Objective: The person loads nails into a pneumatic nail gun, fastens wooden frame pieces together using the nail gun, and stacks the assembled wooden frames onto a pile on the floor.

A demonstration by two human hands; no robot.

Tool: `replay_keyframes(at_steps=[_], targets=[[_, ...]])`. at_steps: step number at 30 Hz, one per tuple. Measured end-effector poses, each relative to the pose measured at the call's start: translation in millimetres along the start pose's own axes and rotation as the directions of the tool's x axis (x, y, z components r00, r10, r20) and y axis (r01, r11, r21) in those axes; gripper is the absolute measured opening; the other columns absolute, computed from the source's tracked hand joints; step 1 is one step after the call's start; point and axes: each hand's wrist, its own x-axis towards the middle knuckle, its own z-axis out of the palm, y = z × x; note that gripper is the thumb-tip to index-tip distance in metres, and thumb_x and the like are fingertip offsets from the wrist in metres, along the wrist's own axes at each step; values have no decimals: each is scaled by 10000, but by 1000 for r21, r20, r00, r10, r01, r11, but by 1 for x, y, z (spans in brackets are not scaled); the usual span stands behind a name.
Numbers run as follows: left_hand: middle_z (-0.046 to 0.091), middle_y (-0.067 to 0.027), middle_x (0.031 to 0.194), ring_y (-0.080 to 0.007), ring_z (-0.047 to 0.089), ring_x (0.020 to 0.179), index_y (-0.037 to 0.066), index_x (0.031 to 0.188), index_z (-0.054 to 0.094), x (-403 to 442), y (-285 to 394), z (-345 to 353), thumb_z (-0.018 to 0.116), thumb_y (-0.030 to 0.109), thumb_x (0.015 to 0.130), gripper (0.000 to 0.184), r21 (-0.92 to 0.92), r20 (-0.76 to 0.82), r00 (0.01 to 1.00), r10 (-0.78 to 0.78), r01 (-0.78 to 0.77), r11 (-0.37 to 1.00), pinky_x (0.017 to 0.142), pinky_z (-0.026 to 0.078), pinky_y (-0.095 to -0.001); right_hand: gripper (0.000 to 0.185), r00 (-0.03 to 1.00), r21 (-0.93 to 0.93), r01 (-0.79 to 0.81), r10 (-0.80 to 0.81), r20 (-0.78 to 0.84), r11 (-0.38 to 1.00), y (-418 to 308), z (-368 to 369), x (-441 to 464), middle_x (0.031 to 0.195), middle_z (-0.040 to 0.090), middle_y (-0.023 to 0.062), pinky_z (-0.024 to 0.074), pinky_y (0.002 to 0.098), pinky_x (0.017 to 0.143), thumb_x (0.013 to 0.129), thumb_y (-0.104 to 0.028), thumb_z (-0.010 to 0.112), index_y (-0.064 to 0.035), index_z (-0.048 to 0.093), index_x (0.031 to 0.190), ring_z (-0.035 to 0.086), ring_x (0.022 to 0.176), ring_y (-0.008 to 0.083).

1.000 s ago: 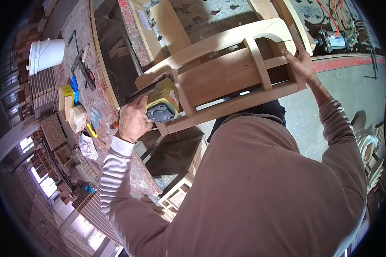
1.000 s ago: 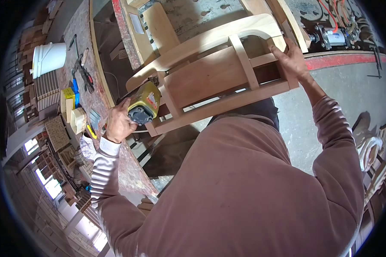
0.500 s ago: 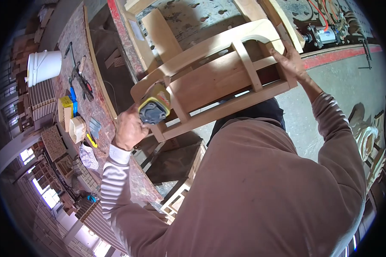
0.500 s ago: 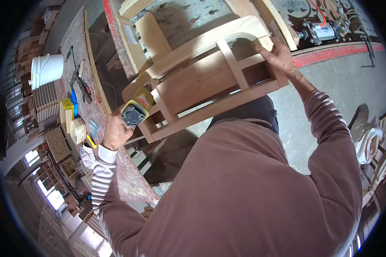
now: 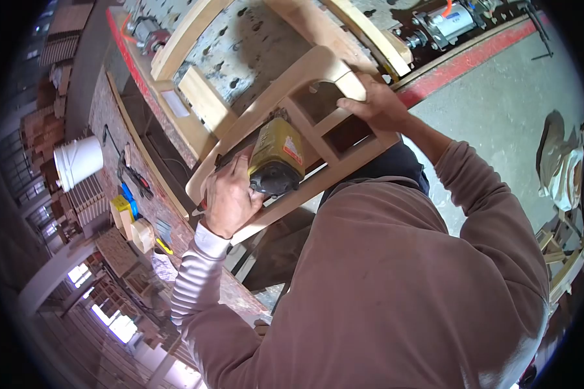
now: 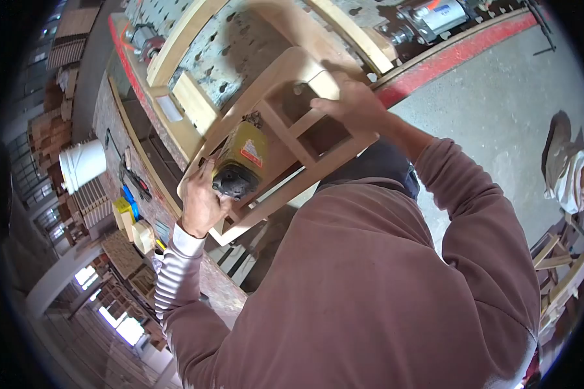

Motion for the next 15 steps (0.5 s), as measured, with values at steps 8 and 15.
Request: replay_keyframes(at_steps=[8,15], targets=[[677,-140,853,-304,635,658,12,994,644,26,5,10,640,13,625,369,-15,43,999,-19,19,1000,619,521,-343,685,999,72,-31,33,-26,997,-1,3,-5,1159,635,216,509,389,818,843,-331,748,-24,443,1374,650,954,330],[698,-152,956,-300,657,645,5,1169,656,27,-6,3,692,50,596,576,-23,97,988,123,-121,992,597,524,-353,665,998,105,31,-26,-55,994,6,6,-4,1166,627,207,509,400,815,838,-255,756,-38,428,1374,646,944,329]])
